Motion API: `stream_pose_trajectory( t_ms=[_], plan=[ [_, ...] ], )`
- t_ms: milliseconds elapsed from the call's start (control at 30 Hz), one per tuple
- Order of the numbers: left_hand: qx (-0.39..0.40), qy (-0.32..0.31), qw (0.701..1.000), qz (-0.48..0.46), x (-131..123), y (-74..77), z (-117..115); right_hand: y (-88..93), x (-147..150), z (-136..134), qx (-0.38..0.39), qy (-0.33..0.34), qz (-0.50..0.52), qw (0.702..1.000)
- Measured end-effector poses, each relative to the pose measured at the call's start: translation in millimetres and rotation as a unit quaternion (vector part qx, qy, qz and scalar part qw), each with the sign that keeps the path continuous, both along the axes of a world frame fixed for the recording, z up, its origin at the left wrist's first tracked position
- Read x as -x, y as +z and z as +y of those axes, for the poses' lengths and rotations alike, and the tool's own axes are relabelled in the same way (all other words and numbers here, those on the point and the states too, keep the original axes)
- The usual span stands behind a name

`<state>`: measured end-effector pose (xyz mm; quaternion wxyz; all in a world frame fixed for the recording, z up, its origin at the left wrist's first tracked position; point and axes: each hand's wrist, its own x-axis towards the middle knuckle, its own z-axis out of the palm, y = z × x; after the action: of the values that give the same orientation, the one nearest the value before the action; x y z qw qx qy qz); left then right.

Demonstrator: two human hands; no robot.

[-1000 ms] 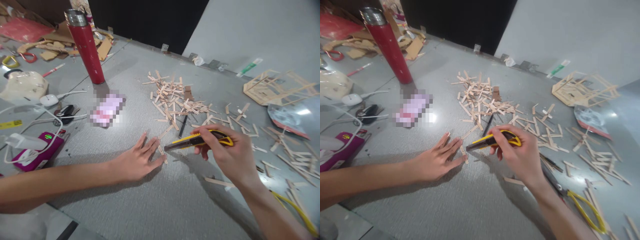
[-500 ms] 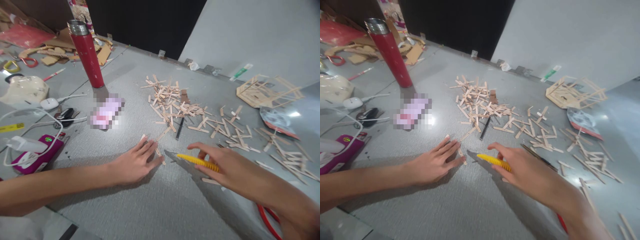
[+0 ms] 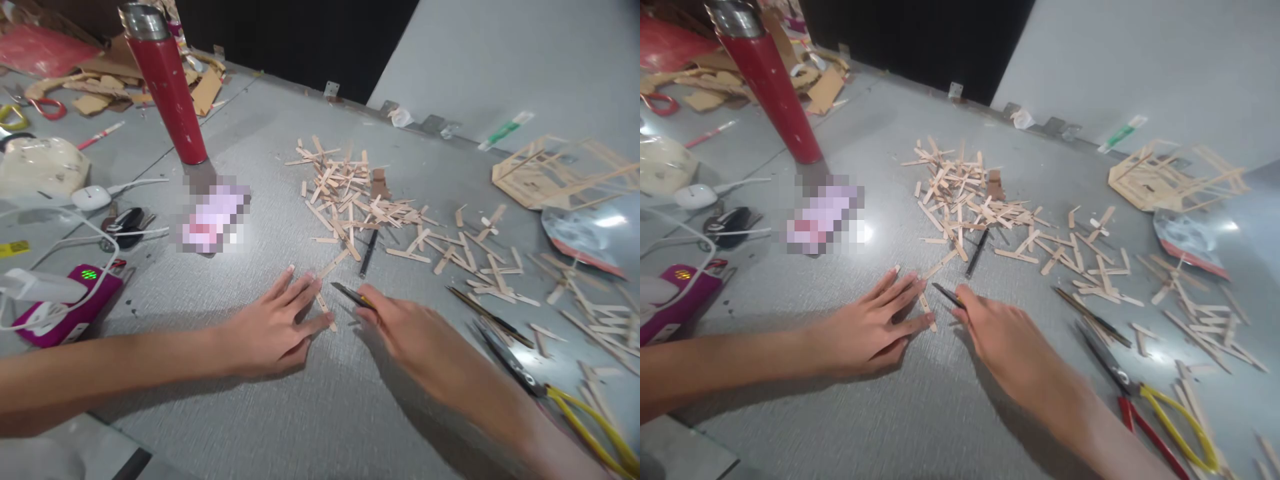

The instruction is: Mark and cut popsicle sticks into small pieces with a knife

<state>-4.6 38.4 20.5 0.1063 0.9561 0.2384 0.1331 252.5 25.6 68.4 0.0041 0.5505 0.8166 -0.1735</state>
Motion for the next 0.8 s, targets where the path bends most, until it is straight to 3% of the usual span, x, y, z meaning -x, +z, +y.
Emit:
stream_pose_trajectory(
  t_ms=[267,400,800],
  plan=[
    [0.027,0.004,1.000,-0.009,-1,0.5,1,-5.1,7,-14,-0.062,0.063,-0.127,0.988],
    [0.039,0.002,0.999,-0.017,1,-2.4,0,-6.7,6,-18,-0.054,0.092,-0.116,0.987],
    [0.022,0.008,1.000,0.011,1,-3.7,-1,3.5,12,-17,-0.007,0.078,-0.122,0.989]
  ],
)
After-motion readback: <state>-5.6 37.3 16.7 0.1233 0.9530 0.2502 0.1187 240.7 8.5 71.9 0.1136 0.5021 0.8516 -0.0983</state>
